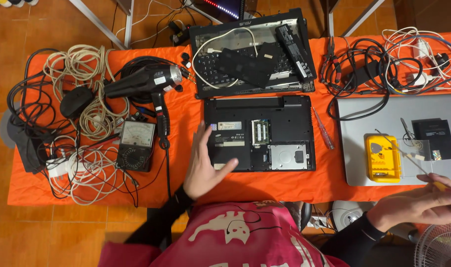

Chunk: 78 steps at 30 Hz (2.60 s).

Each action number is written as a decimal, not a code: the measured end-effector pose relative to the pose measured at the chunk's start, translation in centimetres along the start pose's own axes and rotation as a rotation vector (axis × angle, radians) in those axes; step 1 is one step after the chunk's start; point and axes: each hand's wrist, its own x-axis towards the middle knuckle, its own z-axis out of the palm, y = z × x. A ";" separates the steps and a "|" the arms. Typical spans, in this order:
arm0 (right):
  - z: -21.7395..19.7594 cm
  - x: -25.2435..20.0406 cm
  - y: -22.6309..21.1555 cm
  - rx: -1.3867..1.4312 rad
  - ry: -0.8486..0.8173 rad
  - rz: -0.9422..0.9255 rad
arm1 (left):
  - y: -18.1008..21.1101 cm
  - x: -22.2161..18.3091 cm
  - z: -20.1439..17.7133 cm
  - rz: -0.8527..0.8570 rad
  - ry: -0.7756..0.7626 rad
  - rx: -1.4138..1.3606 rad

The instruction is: Repairing a laptop by opening the back case and inspecting internal components.

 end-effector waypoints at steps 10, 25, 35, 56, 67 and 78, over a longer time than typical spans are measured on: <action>2.0 0.5 1.9 0.172 -0.032 0.022 | -5.4 9.2 0.2 0.149 0.143 -0.310; 11.0 0.7 -1.9 0.293 -0.189 0.062 | -10.4 10.0 1.9 -0.034 0.165 -0.602; 15.9 0.7 -2.5 0.417 -0.295 0.042 | -10.0 10.0 2.4 -0.098 0.089 -0.589; 16.6 -0.1 1.2 0.476 -0.332 0.022 | -21.9 7.1 8.7 -0.085 0.156 -0.817; 15.8 0.3 4.4 0.528 -0.378 0.013 | -23.3 7.1 8.0 -0.177 0.036 -0.631; 14.0 -0.2 2.8 0.533 -0.325 0.054 | -20.2 5.4 4.1 0.060 -0.142 -0.395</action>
